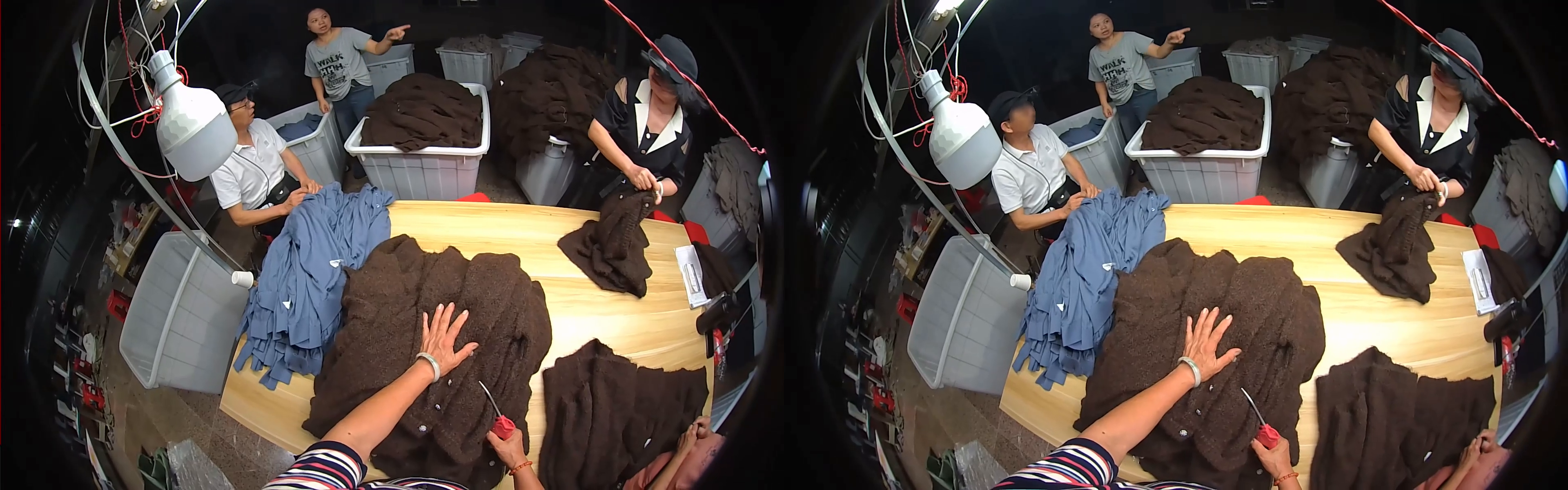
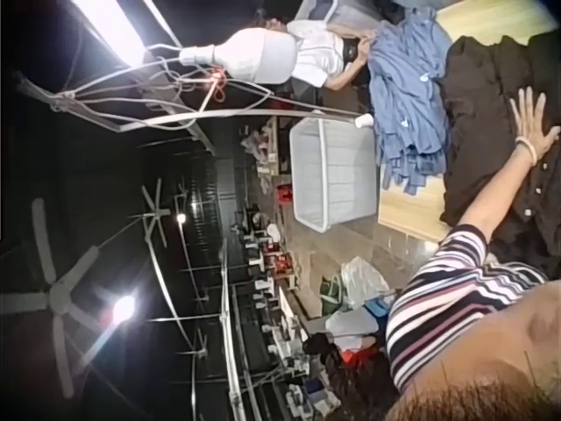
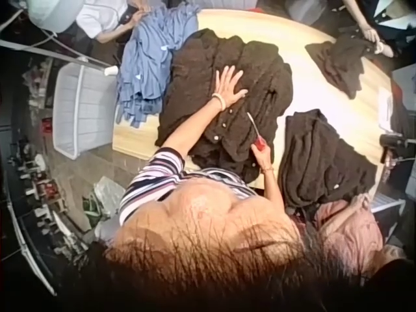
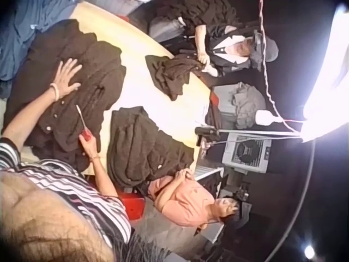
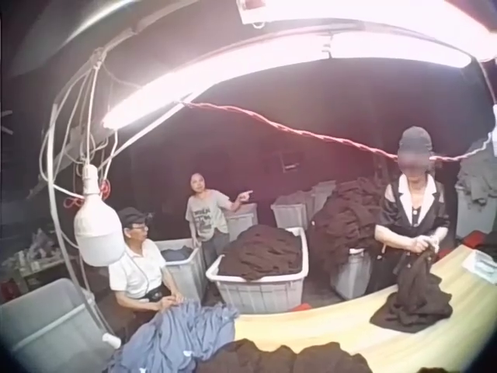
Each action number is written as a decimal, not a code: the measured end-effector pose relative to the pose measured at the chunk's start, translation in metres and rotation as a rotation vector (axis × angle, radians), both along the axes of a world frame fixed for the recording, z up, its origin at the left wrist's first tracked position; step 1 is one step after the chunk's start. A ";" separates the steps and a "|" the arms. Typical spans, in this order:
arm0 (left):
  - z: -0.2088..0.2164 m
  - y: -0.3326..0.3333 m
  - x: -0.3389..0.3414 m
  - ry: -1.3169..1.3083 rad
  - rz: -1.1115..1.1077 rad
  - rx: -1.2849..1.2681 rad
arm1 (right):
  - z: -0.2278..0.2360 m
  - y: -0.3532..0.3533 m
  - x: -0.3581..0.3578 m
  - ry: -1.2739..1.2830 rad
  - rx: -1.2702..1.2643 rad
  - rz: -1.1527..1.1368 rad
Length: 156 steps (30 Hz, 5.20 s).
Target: Trimming excess threads from garments using scissors.
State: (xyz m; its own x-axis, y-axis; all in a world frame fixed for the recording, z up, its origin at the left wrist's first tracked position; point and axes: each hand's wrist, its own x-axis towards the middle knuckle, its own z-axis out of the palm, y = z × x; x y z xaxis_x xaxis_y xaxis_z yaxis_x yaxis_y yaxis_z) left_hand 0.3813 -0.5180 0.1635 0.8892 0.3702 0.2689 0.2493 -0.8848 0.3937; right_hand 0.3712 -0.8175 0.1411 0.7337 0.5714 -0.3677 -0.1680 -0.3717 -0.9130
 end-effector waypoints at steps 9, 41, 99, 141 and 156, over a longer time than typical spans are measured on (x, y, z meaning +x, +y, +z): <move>-0.007 0.002 0.008 -0.061 -0.019 0.053 | -0.006 -0.002 0.003 -0.021 -0.006 0.031; 0.076 -0.083 -0.124 -0.102 -0.428 0.186 | 0.089 -0.094 -0.039 -0.334 -0.371 -0.046; 0.030 -0.049 -0.140 -0.277 0.047 -1.240 | 0.154 -0.033 -0.054 -0.570 -0.299 0.403; 0.067 -0.094 -0.038 -0.061 -0.226 -0.207 | 0.128 -0.076 -0.039 -0.539 -0.365 0.227; 0.023 -0.117 0.015 0.261 -0.306 -0.485 | 0.126 -0.118 -0.048 -0.460 -0.504 0.091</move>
State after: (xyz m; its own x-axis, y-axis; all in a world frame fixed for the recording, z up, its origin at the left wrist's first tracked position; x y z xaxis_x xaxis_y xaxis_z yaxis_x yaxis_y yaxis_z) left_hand 0.3958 -0.6352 0.1862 0.9879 0.1138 -0.1057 0.1548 -0.6673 0.7285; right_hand 0.3235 -0.9359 0.2676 0.8361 0.4789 -0.2674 0.2470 -0.7640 -0.5960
